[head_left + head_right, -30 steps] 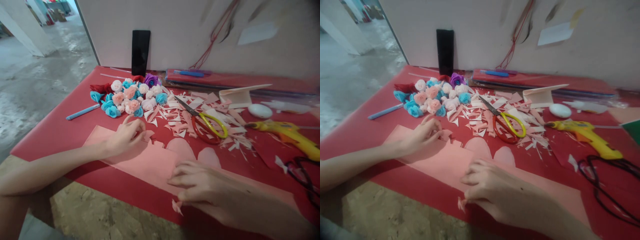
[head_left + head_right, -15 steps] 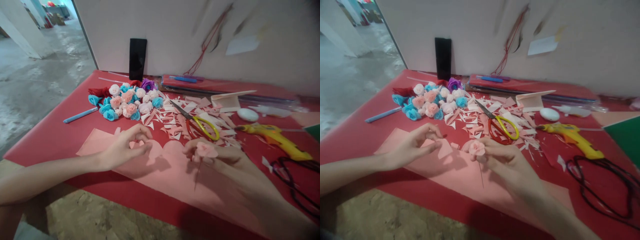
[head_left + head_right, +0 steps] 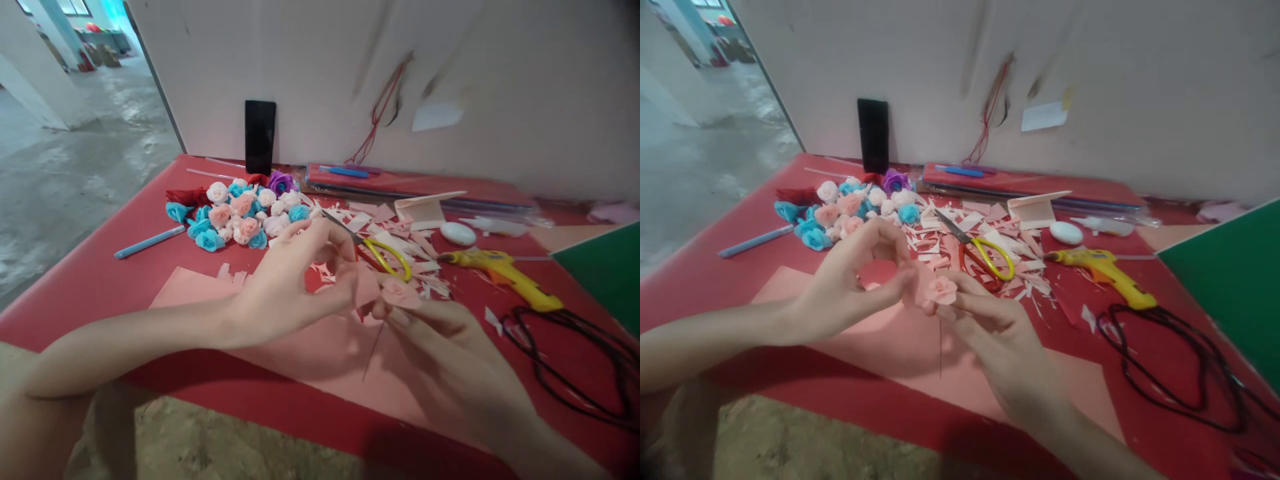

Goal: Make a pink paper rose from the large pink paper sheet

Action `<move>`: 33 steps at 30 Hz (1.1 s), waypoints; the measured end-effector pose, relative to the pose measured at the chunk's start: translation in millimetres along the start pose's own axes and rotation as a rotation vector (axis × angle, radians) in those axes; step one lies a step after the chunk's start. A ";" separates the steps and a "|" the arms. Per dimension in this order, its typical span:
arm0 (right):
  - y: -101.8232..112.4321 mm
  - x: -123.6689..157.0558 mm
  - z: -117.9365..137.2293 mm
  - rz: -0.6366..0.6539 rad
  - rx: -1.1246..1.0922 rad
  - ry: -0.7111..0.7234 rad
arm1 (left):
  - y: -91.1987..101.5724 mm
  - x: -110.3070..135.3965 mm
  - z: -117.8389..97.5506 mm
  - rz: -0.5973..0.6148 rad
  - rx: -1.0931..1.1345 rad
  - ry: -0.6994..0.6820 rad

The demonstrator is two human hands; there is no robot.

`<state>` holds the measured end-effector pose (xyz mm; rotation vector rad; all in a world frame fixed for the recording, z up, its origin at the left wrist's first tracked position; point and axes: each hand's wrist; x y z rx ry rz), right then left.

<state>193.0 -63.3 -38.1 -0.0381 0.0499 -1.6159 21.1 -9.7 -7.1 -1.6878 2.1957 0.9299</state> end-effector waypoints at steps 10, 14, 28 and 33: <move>-1.0 6.4 7.5 -0.161 0.355 0.561 | -8.9 8.8 -4.9 0.038 0.173 -0.032; 1.2 6.0 7.0 -0.154 0.416 0.670 | -10.3 9.6 -3.7 0.059 0.152 -0.089; -4.0 1.9 -4.8 -0.218 0.390 0.814 | -16.6 20.0 -5.0 0.016 0.512 0.388; -5.4 0.6 -5.7 -0.217 0.417 0.850 | -17.3 25.0 -5.1 0.051 0.650 0.526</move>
Point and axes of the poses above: each hand's wrist, its own x-axis away from the middle knuckle, its own y-axis out of the back of the hand, z = x × y, and after that the axes turned 10 degrees about -z, right-handed
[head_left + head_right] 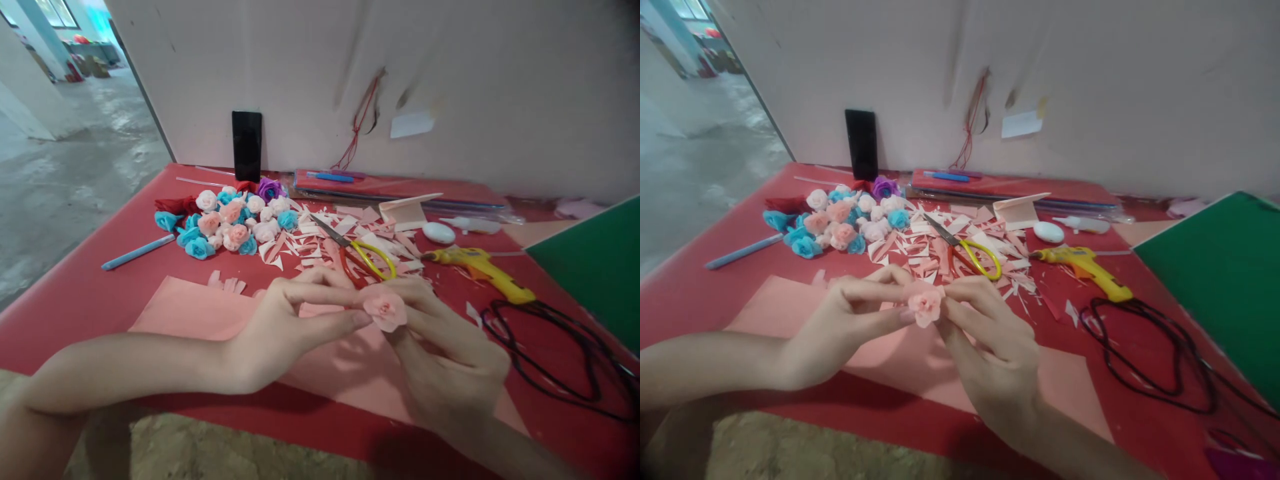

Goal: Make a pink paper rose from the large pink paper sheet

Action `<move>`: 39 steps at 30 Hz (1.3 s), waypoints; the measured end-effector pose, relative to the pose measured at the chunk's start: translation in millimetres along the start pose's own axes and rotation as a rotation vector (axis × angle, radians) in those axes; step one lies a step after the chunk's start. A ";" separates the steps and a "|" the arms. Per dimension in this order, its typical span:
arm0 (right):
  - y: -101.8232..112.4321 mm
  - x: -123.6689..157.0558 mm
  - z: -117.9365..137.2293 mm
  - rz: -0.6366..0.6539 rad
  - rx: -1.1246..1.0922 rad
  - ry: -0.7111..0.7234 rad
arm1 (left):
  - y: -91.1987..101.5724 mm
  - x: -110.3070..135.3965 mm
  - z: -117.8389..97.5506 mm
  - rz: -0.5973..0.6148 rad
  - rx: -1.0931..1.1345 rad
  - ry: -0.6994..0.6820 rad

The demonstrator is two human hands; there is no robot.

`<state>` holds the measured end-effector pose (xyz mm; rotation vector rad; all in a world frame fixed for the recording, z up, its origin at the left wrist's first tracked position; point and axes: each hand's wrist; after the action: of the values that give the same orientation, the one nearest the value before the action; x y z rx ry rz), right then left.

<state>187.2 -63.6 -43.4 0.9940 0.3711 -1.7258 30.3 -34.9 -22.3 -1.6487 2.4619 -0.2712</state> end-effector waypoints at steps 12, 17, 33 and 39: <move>0.6 -7.2 13.8 0.055 0.021 -0.099 | 0.3 -4.1 -3.9 -0.055 0.040 0.050; 1.2 -6.2 17.2 0.007 0.009 -0.236 | 2.0 -3.1 -4.3 -0.019 0.010 0.022; -0.7 -11.1 23.2 -0.027 0.058 -0.133 | 2.7 -2.4 -1.2 -0.017 0.063 0.048; 1.9 -10.0 16.5 -0.063 0.047 -0.228 | 5.0 -1.3 -2.3 0.024 0.003 0.037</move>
<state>182.6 -68.9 -25.4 0.8147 0.2168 -1.8898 25.8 -31.7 -21.2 -1.6266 2.5047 -0.3053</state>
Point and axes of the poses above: each hand's wrist, its own x-axis away from the middle knuckle, its own y-axis out of the back of the hand, z = x × y, and after that the axes turned 10 degrees about -z, right-handed
